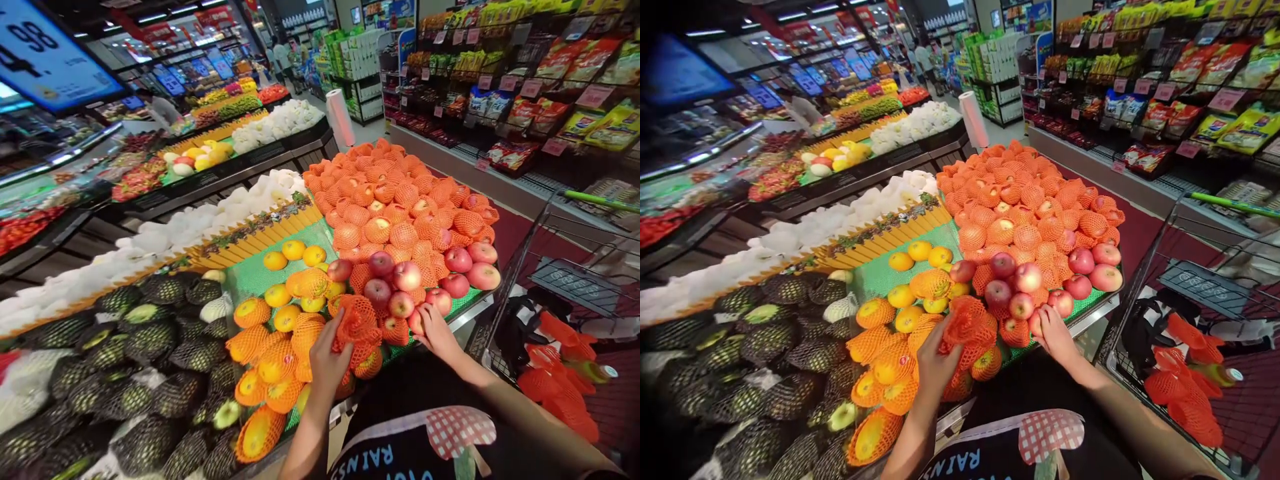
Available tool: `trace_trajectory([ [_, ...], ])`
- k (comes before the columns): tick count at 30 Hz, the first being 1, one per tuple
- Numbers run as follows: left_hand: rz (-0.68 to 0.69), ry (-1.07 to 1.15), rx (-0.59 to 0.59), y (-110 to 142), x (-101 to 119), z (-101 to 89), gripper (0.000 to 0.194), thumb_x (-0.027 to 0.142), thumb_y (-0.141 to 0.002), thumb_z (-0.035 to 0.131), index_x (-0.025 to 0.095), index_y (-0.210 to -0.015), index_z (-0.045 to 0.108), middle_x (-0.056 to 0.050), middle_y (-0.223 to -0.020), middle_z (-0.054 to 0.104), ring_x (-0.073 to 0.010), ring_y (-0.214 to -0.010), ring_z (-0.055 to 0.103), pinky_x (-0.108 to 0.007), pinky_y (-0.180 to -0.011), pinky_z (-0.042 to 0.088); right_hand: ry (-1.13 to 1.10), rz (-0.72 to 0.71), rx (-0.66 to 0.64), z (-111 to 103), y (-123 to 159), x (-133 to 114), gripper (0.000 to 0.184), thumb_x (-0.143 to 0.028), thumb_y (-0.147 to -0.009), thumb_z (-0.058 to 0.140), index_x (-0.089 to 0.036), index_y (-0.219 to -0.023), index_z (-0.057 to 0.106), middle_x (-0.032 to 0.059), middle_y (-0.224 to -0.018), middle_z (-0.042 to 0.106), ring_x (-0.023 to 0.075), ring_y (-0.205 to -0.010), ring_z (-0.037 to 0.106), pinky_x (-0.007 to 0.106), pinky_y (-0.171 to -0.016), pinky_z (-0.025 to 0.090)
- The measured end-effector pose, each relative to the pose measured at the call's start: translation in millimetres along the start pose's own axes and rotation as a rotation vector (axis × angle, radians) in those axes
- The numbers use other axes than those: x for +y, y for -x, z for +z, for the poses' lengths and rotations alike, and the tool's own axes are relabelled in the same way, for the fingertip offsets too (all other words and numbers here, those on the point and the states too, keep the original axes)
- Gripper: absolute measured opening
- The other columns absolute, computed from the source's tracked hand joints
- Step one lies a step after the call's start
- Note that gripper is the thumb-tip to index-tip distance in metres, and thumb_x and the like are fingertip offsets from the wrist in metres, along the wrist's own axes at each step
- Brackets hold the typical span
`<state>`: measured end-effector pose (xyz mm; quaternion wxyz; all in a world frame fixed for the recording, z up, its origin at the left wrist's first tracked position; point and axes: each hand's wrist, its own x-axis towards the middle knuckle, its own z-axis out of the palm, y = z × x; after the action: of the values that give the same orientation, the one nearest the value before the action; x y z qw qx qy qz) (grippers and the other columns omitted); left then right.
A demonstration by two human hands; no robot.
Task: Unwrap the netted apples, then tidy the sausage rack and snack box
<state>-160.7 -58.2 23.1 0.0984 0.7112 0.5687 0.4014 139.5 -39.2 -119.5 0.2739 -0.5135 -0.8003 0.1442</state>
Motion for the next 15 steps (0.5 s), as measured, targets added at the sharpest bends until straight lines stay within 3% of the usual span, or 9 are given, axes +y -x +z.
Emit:
trace_trajectory([
  [3,-0.022,-0.008,-0.013,13,-5,-7.6,0.056,0.015,-0.084,0.057,0.021,-0.140,0.056,-0.008,-0.135,0.066,-0.0238,-0.120,0.065,-0.039,-0.103,0.053,0.138,-0.044,-0.007,10,0,5,0.083,-0.062,-0.093,0.053,-0.004,-0.148,0.032,0.0296,-0.138,0.050,0.0413,-0.133,0.045,0.060,-0.112,0.037],
  [7,-0.093,-0.015,-0.024,26,-9,-14.1,0.053,0.015,-0.085,0.057,0.020,-0.139,0.056,-0.009,-0.134,0.066,-0.0236,-0.121,0.064,-0.038,-0.103,0.053,0.125,-0.032,-0.113,1,-9,7,0.068,-0.058,-0.096,0.050,-0.010,-0.144,0.043,0.0230,-0.136,0.055,0.0363,-0.130,0.049,0.057,-0.113,0.033],
  [12,-0.211,-0.026,-0.029,31,-4,-15.6,0.030,0.028,-0.088,0.063,0.018,-0.115,0.067,-0.008,-0.108,0.075,-0.0233,-0.099,0.071,-0.035,-0.087,0.057,0.021,0.055,-0.193,-23,-30,-5,0.056,-0.051,-0.082,0.073,-0.018,-0.126,0.064,0.0184,-0.131,0.060,0.0400,-0.123,0.052,0.062,-0.109,0.032],
  [15,-0.229,0.039,-0.091,27,4,-6.2,0.021,0.032,-0.088,0.061,0.017,-0.101,0.069,-0.006,-0.089,0.074,-0.0210,-0.080,0.070,-0.032,-0.073,0.056,-0.195,0.142,-0.127,-50,-37,-25,0.046,-0.049,-0.083,0.073,-0.024,-0.122,0.068,0.0154,-0.132,0.061,0.0396,-0.127,0.050,0.063,-0.112,0.029],
])
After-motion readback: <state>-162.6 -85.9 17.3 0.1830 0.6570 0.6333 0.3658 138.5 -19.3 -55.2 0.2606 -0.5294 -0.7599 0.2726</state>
